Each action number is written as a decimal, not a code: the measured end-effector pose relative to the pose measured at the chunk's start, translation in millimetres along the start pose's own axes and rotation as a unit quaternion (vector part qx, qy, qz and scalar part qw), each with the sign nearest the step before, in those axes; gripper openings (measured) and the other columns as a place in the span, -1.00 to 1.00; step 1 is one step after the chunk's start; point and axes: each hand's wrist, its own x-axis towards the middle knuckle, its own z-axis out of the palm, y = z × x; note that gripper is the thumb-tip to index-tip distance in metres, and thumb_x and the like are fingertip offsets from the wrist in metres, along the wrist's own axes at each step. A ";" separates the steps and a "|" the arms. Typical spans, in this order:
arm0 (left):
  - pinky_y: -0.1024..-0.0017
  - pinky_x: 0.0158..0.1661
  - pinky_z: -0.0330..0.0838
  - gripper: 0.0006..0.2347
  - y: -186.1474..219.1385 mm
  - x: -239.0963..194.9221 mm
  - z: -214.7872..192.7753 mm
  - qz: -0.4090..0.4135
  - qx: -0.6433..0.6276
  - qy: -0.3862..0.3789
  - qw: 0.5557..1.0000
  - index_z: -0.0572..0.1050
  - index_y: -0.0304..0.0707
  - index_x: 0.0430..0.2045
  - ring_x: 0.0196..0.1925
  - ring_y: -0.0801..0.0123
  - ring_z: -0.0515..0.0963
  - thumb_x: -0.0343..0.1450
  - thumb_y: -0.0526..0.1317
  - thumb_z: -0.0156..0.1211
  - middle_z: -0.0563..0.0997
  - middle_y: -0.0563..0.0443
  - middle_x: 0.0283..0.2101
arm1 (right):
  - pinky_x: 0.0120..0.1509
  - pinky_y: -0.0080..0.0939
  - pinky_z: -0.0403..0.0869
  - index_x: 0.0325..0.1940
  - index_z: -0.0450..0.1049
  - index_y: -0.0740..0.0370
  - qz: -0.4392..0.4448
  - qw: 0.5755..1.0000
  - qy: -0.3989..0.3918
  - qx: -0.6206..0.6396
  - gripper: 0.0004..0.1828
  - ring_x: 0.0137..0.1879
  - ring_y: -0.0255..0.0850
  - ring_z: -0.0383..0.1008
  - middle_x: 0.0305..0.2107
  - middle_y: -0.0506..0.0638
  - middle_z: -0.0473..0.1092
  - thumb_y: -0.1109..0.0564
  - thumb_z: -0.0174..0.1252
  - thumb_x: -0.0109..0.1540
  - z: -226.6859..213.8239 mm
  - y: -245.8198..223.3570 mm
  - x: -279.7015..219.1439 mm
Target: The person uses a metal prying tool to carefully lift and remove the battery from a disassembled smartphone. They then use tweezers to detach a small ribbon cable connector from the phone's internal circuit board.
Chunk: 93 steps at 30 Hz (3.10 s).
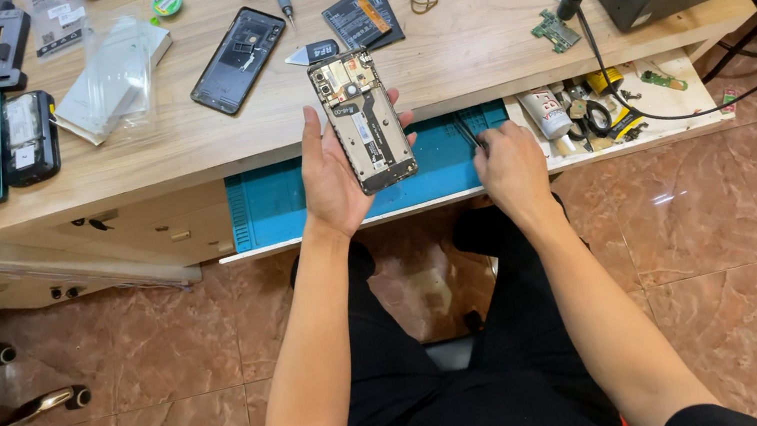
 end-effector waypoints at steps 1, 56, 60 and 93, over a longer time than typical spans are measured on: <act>-0.19 0.20 0.56 -0.38 3.2 0.7 -0.4 0.001 0.000 0.001 1.000 0.39 -0.23 0.27 0.28 -0.26 0.55 0.53 0.30 -0.10 0.44 -0.38 0.35 | 0.03 0.07 0.53 -0.08 0.62 0.18 -0.001 1.000 -0.001 0.000 -0.81 -0.13 0.13 0.56 -0.33 0.11 0.45 0.10 0.26 0.26 -10.4 -3.2 -3.2; -0.06 0.00 0.65 -0.54 64.9 107.6 -56.1 0.050 0.110 -0.018 0.992 0.33 -0.36 0.29 0.06 -0.09 0.68 0.45 -0.57 0.14 0.62 -0.45 0.08 | -0.16 -0.20 0.56 -0.05 0.66 -0.11 -0.195 0.969 0.016 0.151 -0.85 -0.22 -0.16 0.62 -0.33 -0.17 0.62 0.09 0.23 0.33 -48.6 -129.1 145.7; -0.07 0.01 0.64 -0.54 63.4 105.7 -57.5 0.041 0.104 -0.018 0.994 0.32 -0.36 0.29 0.07 -0.10 0.67 0.45 -0.57 0.13 0.61 -0.44 0.08 | -0.19 -0.21 0.55 -0.07 0.67 -0.07 -0.190 0.970 -0.010 0.152 -0.85 -0.27 -0.15 0.62 -0.37 -0.13 0.63 0.09 0.22 0.34 -57.0 -133.6 146.8; 0.01 0.01 0.65 -0.54 64.7 103.9 -71.7 0.065 0.102 0.023 0.992 0.33 -0.36 0.28 0.09 0.00 0.65 0.45 -0.57 0.13 0.61 -0.39 0.13 | -0.12 -0.14 0.60 0.01 0.65 -0.01 -0.208 0.955 0.022 0.210 -0.82 -0.20 -0.09 0.66 -0.35 -0.05 0.62 0.14 0.23 0.34 -32.0 -151.6 148.5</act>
